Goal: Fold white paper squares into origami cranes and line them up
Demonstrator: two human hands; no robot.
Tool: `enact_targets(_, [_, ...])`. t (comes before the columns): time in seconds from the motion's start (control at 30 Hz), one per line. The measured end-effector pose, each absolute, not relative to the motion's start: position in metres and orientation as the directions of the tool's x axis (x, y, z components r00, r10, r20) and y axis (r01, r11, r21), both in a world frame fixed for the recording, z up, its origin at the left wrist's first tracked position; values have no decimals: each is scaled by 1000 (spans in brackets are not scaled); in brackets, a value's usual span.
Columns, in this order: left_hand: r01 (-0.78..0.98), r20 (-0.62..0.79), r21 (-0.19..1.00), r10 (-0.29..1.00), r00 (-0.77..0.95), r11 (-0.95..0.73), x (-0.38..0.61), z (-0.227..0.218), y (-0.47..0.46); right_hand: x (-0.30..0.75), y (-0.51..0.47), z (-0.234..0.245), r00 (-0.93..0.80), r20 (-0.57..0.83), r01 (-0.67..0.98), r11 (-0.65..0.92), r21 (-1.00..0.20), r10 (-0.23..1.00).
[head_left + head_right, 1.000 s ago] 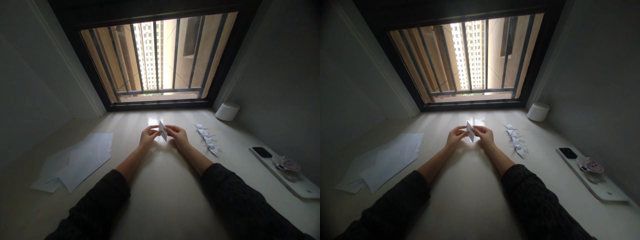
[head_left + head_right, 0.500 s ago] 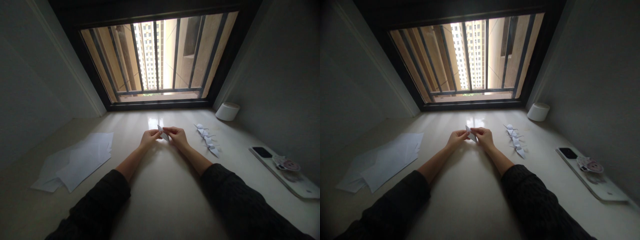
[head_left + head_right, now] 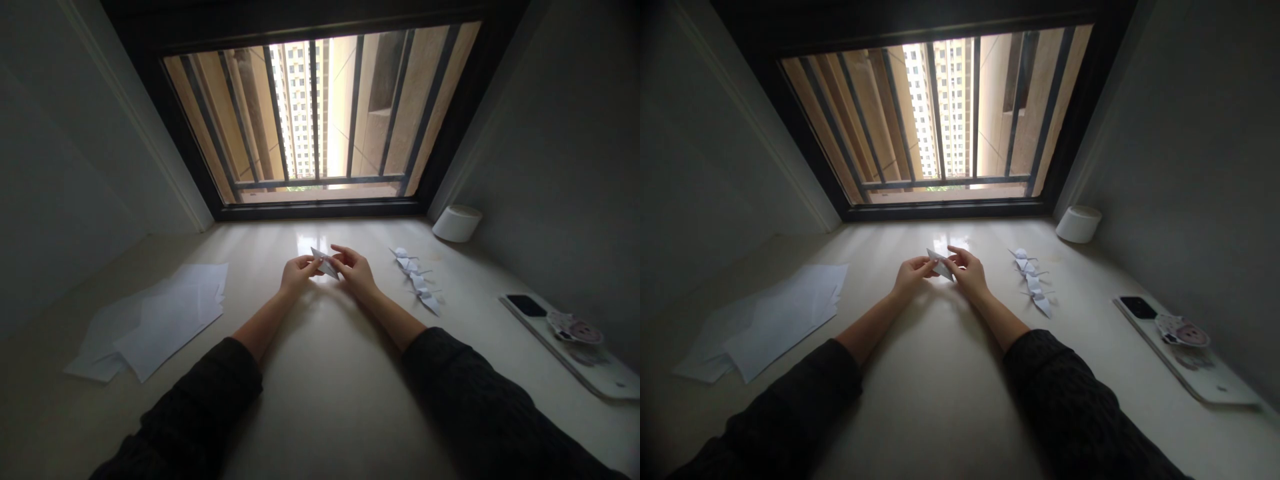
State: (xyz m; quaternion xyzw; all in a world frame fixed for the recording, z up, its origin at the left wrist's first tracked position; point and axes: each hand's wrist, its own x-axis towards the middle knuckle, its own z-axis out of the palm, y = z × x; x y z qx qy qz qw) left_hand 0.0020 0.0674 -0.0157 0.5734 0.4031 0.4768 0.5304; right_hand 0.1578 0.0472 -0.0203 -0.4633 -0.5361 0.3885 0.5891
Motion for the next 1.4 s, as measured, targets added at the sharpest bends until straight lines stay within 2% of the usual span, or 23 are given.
enact_targets(0.17, [-63,163,986,978,132,-156,3,-12,66,158,46,-20,46,145,72,142,-987,988])
enact_targets(0.3, [-14,232,973,966,115,-232,1,-16,68,157,43,-18,28,128,78,126,-989,991])
enact_targets(0.43, [-62,214,976,969,124,-208,1,-18,70,156,40,-15,18,101,70,100,-993,995])
enact_targets(0.6, [-170,166,973,985,53,-155,2,-14,70,156,41,-14,-44,123,72,126,-989,991])
enact_targets(1.07, [-253,130,957,989,-65,-142,2,-14,69,155,42,-15,-60,124,79,129,-989,990])
enact_targets(1.27, [-282,109,951,991,-74,-126,-1,-15,72,156,41,-15,-35,118,65,120,-991,992])
enact_targets(1.4, [-195,130,973,991,24,-123,-1,-13,70,157,41,-14,5,110,70,109,-992,994])
